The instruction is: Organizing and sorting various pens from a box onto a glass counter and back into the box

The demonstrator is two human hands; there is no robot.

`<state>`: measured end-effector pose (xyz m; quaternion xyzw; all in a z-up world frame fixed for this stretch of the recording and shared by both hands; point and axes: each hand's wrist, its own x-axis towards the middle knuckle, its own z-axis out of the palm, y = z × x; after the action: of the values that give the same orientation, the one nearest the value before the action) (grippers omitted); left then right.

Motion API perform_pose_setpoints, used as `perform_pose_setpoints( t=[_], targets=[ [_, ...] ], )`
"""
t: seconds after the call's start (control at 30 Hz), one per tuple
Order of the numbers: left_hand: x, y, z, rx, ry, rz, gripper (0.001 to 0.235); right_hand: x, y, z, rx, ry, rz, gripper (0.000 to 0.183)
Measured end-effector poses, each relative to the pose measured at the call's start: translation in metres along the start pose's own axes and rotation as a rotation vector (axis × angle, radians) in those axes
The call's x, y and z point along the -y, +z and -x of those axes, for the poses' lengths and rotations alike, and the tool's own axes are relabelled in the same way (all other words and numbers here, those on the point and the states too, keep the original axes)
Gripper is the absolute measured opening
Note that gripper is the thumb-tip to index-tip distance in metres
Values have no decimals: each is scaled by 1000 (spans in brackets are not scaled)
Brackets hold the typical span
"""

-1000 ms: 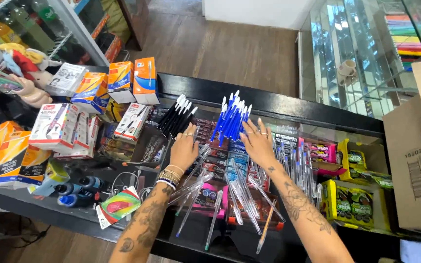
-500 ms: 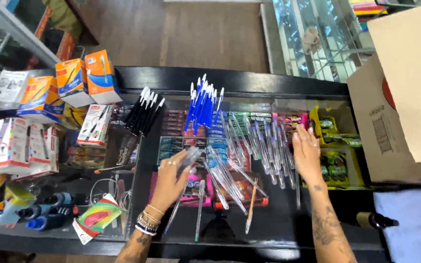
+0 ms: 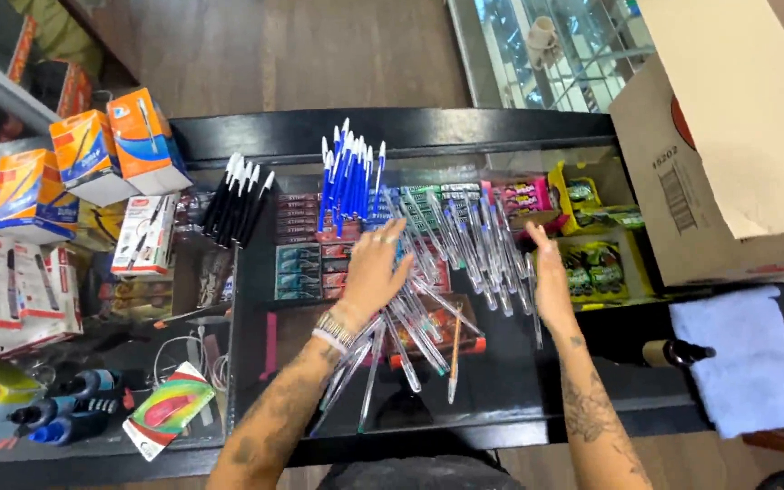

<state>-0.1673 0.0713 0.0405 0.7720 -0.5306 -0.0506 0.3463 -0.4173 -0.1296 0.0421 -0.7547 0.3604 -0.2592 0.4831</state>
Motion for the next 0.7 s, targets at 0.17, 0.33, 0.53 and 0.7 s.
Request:
perform_pose_setpoints(
  t=[0.17, 0.33, 0.53, 0.7],
  targets=[
    [7, 48, -33, 106, 0, -125, 50, -9, 24, -13, 58, -279, 188, 63],
    [-3, 71, -37, 108, 85, -46, 46, -12, 30, -20, 81, -274, 201, 64],
    [-16, 60, -16, 149, 106, 106, 44, -13, 20, -3, 116, -303, 238, 61],
    [-31, 55, 8, 178, 137, 184, 45, -3, 4, 18, 153, -292, 237, 65]
  ],
)
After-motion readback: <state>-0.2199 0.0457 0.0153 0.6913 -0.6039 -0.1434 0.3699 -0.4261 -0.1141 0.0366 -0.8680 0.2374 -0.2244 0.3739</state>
